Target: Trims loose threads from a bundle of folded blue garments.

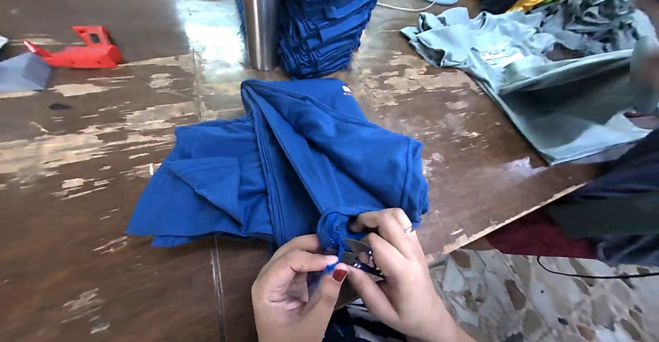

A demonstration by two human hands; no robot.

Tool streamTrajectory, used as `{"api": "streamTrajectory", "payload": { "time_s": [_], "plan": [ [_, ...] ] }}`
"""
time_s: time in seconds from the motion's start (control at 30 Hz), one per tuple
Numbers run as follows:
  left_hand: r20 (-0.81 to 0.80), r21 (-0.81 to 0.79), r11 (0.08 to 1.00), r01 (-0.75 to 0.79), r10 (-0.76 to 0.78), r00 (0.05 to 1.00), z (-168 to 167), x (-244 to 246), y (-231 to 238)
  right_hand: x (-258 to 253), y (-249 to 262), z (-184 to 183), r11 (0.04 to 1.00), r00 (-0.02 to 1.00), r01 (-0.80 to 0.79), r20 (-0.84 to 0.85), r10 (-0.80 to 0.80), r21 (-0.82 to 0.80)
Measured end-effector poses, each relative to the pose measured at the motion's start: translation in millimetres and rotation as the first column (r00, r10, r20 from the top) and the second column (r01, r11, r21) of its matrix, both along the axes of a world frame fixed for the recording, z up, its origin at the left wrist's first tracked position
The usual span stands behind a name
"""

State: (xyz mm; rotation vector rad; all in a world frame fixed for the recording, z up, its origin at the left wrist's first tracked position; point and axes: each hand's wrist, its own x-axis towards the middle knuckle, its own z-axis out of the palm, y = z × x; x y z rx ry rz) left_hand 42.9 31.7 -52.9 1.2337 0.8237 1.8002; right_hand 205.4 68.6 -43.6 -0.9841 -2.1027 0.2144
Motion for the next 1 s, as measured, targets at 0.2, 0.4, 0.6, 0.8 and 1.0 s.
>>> {"api": "streamTrajectory", "payload": {
  "time_s": [0.2, 0.4, 0.6, 0.8, 1.0],
  "plan": [
    [0.004, 0.003, 1.0, -0.024, 0.024, 1.0, -2, 3, 2, -7, -4, 5, 0.992, 1.0, 0.007, -0.02, -0.01, -0.128],
    [0.045, -0.018, 0.999, -0.038, 0.039, 0.998, 2, 4, 3, -4, -4, 5, 0.989, 0.999, -0.013, -0.045, 0.006, -0.146],
    [0.063, -0.032, 0.997, -0.077, 0.079, 0.995, -1, 3, 6, 11, -2, 5, 0.977, 0.987, -0.122, -0.126, 0.101, -0.173],
    [-0.05, 0.068, 0.997, -0.037, 0.04, 0.998, -4, -4, 3, 4, -7, 6, 0.995, 1.0, -0.022, 0.02, 0.024, -0.098],
    [-0.086, 0.033, 0.999, -0.041, 0.044, 0.995, -1, -3, 1, -3, -6, 9, 0.994, 0.999, 0.001, 0.049, 0.005, -0.108]
  ]
}}
